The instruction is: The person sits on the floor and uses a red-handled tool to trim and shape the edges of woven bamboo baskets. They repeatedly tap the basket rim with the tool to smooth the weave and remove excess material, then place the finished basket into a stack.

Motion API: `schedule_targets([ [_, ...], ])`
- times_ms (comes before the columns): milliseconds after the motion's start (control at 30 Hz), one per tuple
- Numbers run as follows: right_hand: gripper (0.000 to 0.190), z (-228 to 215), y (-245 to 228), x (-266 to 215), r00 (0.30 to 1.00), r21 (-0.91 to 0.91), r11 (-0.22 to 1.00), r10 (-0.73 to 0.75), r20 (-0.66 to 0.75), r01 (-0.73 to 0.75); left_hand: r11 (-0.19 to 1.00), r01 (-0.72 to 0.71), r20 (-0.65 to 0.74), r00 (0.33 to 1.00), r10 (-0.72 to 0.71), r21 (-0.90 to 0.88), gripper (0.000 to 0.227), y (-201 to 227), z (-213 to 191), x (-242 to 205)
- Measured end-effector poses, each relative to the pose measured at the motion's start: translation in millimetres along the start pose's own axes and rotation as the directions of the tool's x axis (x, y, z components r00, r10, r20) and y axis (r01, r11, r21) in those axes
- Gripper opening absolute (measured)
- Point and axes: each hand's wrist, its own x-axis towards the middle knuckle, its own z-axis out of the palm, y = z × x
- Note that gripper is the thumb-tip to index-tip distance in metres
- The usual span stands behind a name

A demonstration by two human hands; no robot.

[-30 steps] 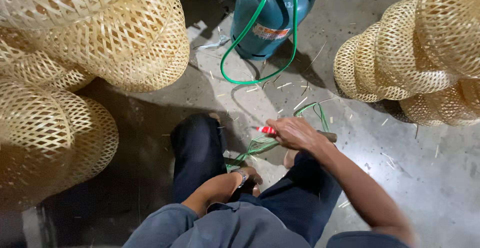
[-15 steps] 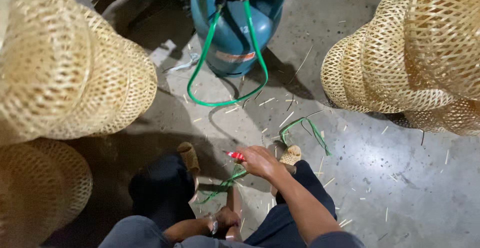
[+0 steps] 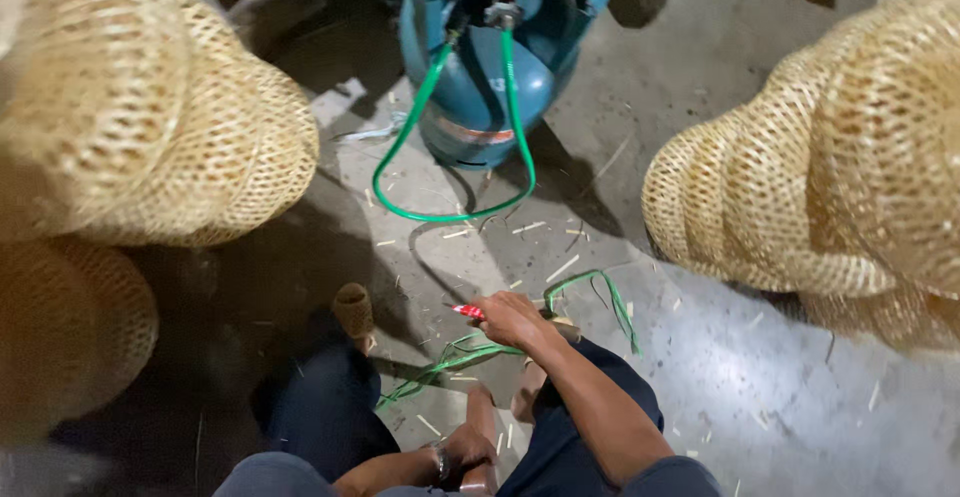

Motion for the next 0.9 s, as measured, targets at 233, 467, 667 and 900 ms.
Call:
schedule_targets([
  [233, 0.024, 5, 26, -1, 0.998, -0.09, 0.995, -0.041, 0.057, 0.046, 0.879, 0.355, -0.115, 0.906, -0.408, -0.319, 0.042, 18, 22, 21],
  [467, 0.021, 18, 46, -9, 0.992, -0.133, 0.984, -0.125, -0.026, 0.121, 0.89, 0.365, -0.246, 0.868, -0.432, -0.273, 0.044, 48, 34, 13],
  [667, 0.023, -20, 60, -64, 0.882, -0.039, 0.994, -0.106, -0.46, 0.099, 0.893, 0.418, -0.408, 0.796, -0.448, -0.165, 0.048, 83, -23, -34],
  [900, 0.02, -139, 69, -238, 0.466, -0.118, 0.985, -0.162, -0.87, 0.123, 0.51, 0.629, -0.803, 0.369, 0.468, 0.586, 0.055, 160, -102, -205],
])
